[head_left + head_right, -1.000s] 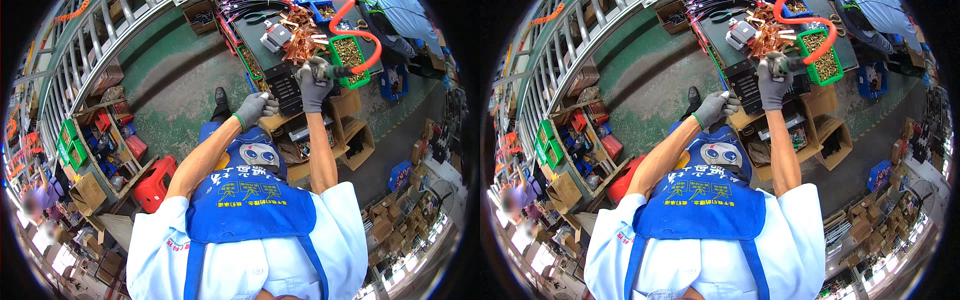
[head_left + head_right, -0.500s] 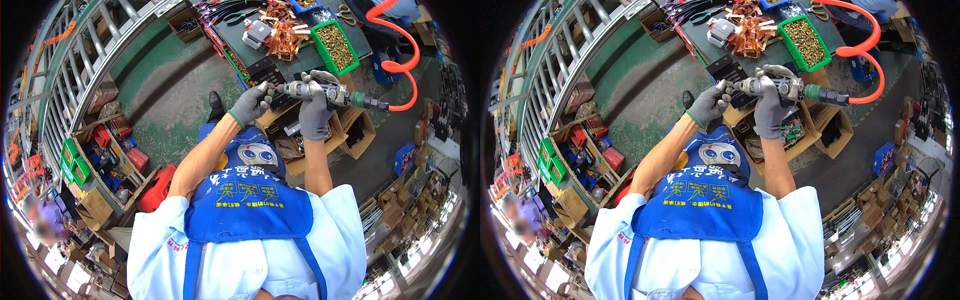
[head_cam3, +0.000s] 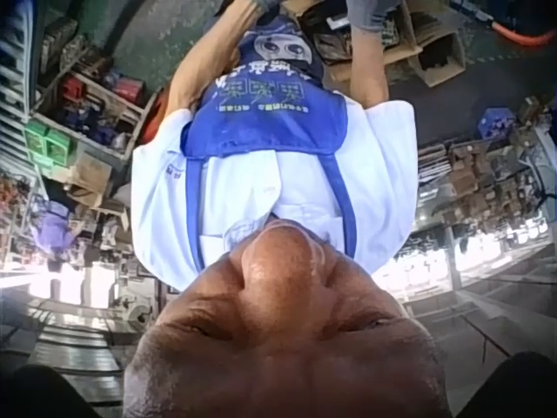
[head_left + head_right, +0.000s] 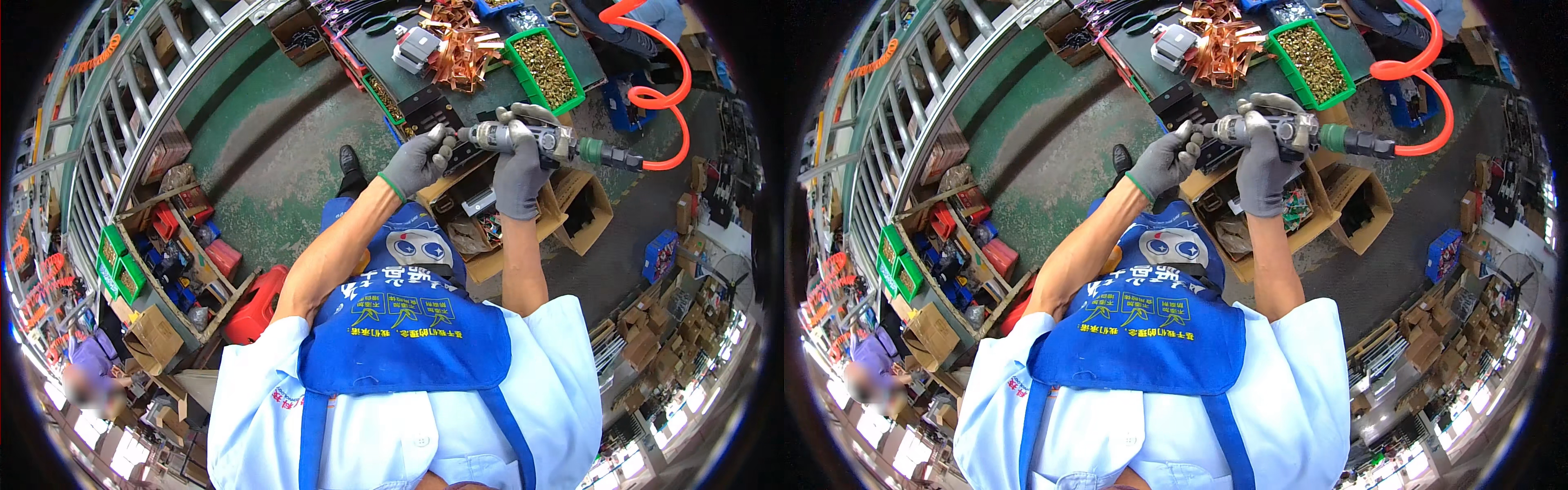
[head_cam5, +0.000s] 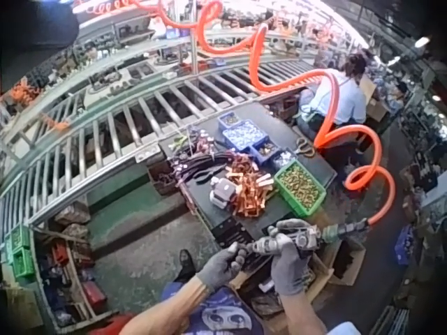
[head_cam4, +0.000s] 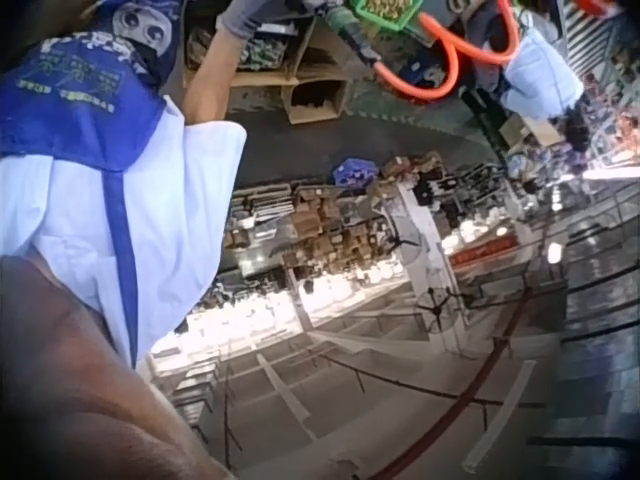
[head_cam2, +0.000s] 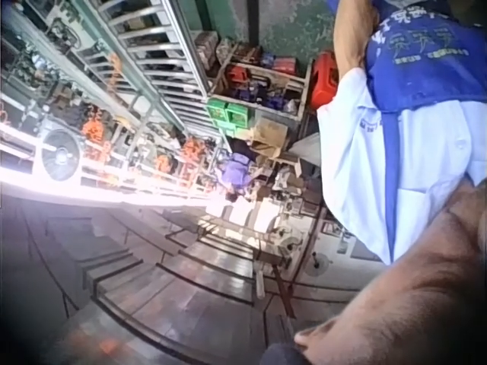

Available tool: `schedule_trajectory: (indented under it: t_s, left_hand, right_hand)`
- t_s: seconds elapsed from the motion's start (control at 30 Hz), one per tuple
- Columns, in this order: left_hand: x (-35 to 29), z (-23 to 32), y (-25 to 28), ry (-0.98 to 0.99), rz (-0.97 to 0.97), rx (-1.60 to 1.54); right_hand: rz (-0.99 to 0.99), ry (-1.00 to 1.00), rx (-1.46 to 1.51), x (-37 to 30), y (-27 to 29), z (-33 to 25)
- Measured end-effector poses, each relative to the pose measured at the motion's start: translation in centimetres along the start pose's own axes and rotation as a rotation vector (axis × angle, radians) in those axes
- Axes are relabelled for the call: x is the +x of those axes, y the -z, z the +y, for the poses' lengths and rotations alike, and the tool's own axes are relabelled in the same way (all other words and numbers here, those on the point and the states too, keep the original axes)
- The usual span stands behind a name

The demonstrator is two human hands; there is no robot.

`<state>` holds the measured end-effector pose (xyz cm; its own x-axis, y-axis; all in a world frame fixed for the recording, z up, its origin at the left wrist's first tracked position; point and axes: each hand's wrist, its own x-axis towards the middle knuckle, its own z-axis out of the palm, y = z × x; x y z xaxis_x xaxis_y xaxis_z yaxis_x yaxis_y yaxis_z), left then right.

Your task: Assembling electronic components using copper strips, housing units, and an air-powered screwdriver at a workshop station.

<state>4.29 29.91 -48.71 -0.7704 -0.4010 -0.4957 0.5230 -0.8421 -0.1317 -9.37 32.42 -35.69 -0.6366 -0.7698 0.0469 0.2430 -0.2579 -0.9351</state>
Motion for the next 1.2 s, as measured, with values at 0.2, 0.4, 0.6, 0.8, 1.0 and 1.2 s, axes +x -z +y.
schedule_trajectory:
  t_s: [0.2,0.4,0.6,0.8,1.0,1.2]
  left_hand:
    - [-0.5,-0.2,-2.3,0.063,0.138,0.478]
    - [-2.1,0.0,2.3,-0.085,0.453,0.763]
    - [-2.1,-0.8,5.0,-0.084,0.476,0.854]
    - [-0.6,-1.3,5.8,-0.088,0.487,1.013]
    - [0.4,-2.0,4.9,-0.1,0.5,0.911]
    - [1.7,-2.0,5.3,-0.125,0.527,0.809]
  right_hand:
    - [0.021,0.186,-0.172,1.0,0.4,2.1]
    - [0.043,0.093,-0.262,1.8,2.4,6.1]
    - [-0.003,0.074,-0.211,1.7,2.9,8.0]
    - [-0.051,0.037,-0.249,2.1,2.9,8.5]
    - [-0.054,0.079,-0.338,1.9,3.5,8.9]
    - [-0.064,0.073,-0.301,1.7,3.7,9.4]
